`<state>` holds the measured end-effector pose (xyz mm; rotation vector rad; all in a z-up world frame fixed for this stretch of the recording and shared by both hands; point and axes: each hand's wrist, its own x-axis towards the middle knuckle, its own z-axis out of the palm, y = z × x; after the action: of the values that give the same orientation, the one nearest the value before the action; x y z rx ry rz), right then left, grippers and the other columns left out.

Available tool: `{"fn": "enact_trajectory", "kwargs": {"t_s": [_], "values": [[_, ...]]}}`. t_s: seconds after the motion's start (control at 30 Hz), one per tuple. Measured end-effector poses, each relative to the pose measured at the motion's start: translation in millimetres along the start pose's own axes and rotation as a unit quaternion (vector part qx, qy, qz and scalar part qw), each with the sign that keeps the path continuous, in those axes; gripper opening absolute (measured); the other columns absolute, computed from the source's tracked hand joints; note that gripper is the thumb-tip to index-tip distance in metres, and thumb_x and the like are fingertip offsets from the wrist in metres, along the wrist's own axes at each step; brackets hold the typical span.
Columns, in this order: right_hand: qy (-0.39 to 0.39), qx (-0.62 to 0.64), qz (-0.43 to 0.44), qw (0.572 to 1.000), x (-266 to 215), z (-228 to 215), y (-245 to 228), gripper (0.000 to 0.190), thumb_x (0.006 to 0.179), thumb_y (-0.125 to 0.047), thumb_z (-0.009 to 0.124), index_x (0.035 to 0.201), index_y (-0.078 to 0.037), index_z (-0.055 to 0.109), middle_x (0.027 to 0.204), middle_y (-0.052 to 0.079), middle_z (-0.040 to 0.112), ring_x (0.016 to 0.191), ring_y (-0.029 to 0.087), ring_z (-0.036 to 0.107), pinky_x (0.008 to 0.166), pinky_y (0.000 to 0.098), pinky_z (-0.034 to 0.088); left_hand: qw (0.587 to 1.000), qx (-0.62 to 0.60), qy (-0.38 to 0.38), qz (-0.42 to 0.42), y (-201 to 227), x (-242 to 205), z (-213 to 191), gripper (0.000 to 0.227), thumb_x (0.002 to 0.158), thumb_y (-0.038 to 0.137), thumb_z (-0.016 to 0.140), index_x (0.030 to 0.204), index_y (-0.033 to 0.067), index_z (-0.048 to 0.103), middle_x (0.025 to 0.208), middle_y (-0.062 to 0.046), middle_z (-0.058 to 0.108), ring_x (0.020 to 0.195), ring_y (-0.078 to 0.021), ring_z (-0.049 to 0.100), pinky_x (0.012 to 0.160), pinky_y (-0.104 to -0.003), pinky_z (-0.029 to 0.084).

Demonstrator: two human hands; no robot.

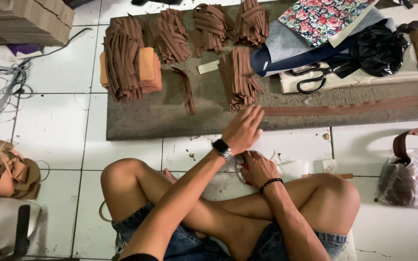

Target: The person sits on the floor and uses scissors to cut a long strip of brown fabric into smaller, uniform pieces. They repeatedly measure the fabric by hand, cut a segment, and place it onto a growing pile of cut pieces on the floor.

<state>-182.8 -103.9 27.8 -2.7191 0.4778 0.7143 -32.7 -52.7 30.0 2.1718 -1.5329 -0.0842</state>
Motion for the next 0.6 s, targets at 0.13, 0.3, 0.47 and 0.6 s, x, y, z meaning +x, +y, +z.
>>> {"fn": "enact_trajectory", "kwargs": {"t_s": [0.13,0.3,0.47,0.6], "values": [[0.032,0.019,0.036,0.999,-8.5,-13.3,2.5,0.044,0.097,-0.047,0.048,0.132,-0.022,0.059,0.117,0.007,0.072,0.106,0.034,0.072,0.09,0.0528,0.058,0.997,0.068,-0.033,-0.006,-18.3,-7.4,58.5,0.07,0.107,0.048,0.032,0.154,-0.0044,0.034,0.156,-0.032,0.04,0.151,-0.0426,0.032,0.125,-0.054,0.022],[0.257,0.129,0.11,0.951,9.2,-10.4,33.3,0.031,0.093,-0.043,0.059,0.118,-0.029,0.07,0.095,0.0,0.075,0.091,0.033,0.074,0.077,0.0501,0.06,0.994,0.103,-0.009,-0.029,-17.7,-25.5,44.9,0.076,0.103,0.057,0.036,0.148,-0.0037,0.045,0.153,-0.028,0.047,0.15,-0.0385,0.037,0.123,-0.051,0.032],[0.325,0.165,0.072,0.928,30.2,-24.1,57.4,0.051,0.091,-0.019,0.063,0.142,-0.014,0.054,0.133,0.014,0.058,0.126,0.037,0.057,0.099,0.0515,0.052,0.991,0.117,-0.046,-0.053,-25.2,-63.6,16.4,0.077,0.105,0.057,0.03,0.15,-0.0041,0.044,0.155,-0.028,0.045,0.15,-0.0383,0.036,0.122,-0.05,0.033],[0.268,0.119,0.06,0.954,19.4,-50.6,46.7,0.075,0.09,-0.019,0.06,0.161,-0.015,0.035,0.168,0.02,0.025,0.156,0.041,0.019,0.126,0.0599,0.019,0.99,0.132,-0.034,-0.03,-37.1,-95.4,1.1,0.073,0.102,0.048,0.047,0.152,-0.005,0.04,0.158,-0.027,0.04,0.15,-0.0386,0.034,0.121,-0.05,0.034]]}}
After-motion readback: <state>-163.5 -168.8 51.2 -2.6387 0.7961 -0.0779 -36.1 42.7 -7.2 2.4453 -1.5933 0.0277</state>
